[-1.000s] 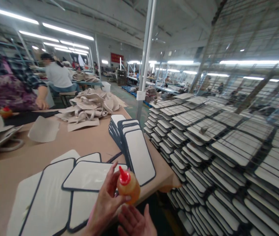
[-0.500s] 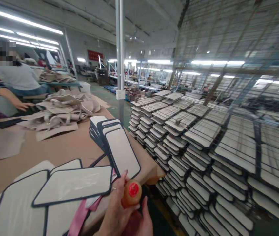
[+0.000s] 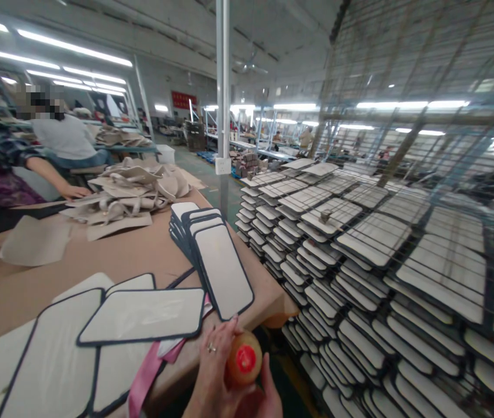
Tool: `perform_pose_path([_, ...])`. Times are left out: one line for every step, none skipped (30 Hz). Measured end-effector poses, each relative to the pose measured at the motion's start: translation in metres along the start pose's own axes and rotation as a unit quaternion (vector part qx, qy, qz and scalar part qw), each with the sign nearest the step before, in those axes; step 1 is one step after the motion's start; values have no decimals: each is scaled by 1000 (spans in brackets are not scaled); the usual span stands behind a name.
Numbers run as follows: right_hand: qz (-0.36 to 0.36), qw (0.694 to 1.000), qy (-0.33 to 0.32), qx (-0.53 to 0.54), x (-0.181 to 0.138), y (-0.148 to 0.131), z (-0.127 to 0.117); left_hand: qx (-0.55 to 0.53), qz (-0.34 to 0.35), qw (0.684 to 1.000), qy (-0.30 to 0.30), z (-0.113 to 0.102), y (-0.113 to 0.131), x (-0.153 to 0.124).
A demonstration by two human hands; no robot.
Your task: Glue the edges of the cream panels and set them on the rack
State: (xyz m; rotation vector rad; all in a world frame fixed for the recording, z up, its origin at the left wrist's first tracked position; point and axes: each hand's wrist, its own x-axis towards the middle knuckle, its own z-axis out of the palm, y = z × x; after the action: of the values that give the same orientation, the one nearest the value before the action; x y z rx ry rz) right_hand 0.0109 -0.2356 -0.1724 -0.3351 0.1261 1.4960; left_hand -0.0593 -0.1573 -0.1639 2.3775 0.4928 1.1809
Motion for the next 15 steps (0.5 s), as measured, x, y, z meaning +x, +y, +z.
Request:
perform_pose_path([8, 1000, 0, -4, 0, -1, -2, 4, 5, 1000, 5, 1, 1, -3])
perform_pose_path([15, 1000, 1, -7, 0, -1, -3, 6, 9, 1000, 12, 2, 1, -6])
perform_pose_path([20, 1000, 1, -10, -1, -2, -4, 7, 12, 1000, 22, 3, 2, -9])
perform_pose_path([23, 1000, 2, -11, -1, -2, -5, 7, 13, 999, 36, 4, 2, -11])
perform_pose_path([22, 1000, 4, -9, -2, -2, -6, 5, 11, 999, 48, 6, 3, -13])
perform_pose_path([19, 1000, 4, -6, -3, -2, -7, 0, 6, 998, 58, 7, 4, -15])
perform_pose_path([13, 1000, 4, -1, -4, -2, -8, -8, -4, 998, 64, 8, 5, -16])
perform_pose_path([5, 1000, 4, 6, -5, -1, -8, -18, -19, 997, 67, 8, 6, -17])
perform_pose_path([-4, 1000, 4, 13, -5, -1, -8, -29, -35, 997, 69, 8, 8, -18])
perform_pose_path([-13, 1000, 4, 19, -6, 0, -8, -43, -53, 995, 69, 8, 10, -18])
perform_pose_path([-20, 1000, 3, 24, -6, 1, -7, -58, -72, 993, 68, 8, 12, -18])
perform_pose_path([-26, 999, 2, 29, -6, 2, -6, -74, -91, 991, 66, 8, 14, -17])
perform_pose_path([-32, 999, 0, 37, -6, 3, -6, -90, -110, 988, 66, 9, 16, -17])
perform_pose_path([-37, 998, -2, 45, -6, 4, -5, -106, -127, 984, 66, 10, 18, -16])
perform_pose_path([-43, 998, -4, 54, -6, 5, -4, -121, -141, 980, 67, 11, 19, -15])
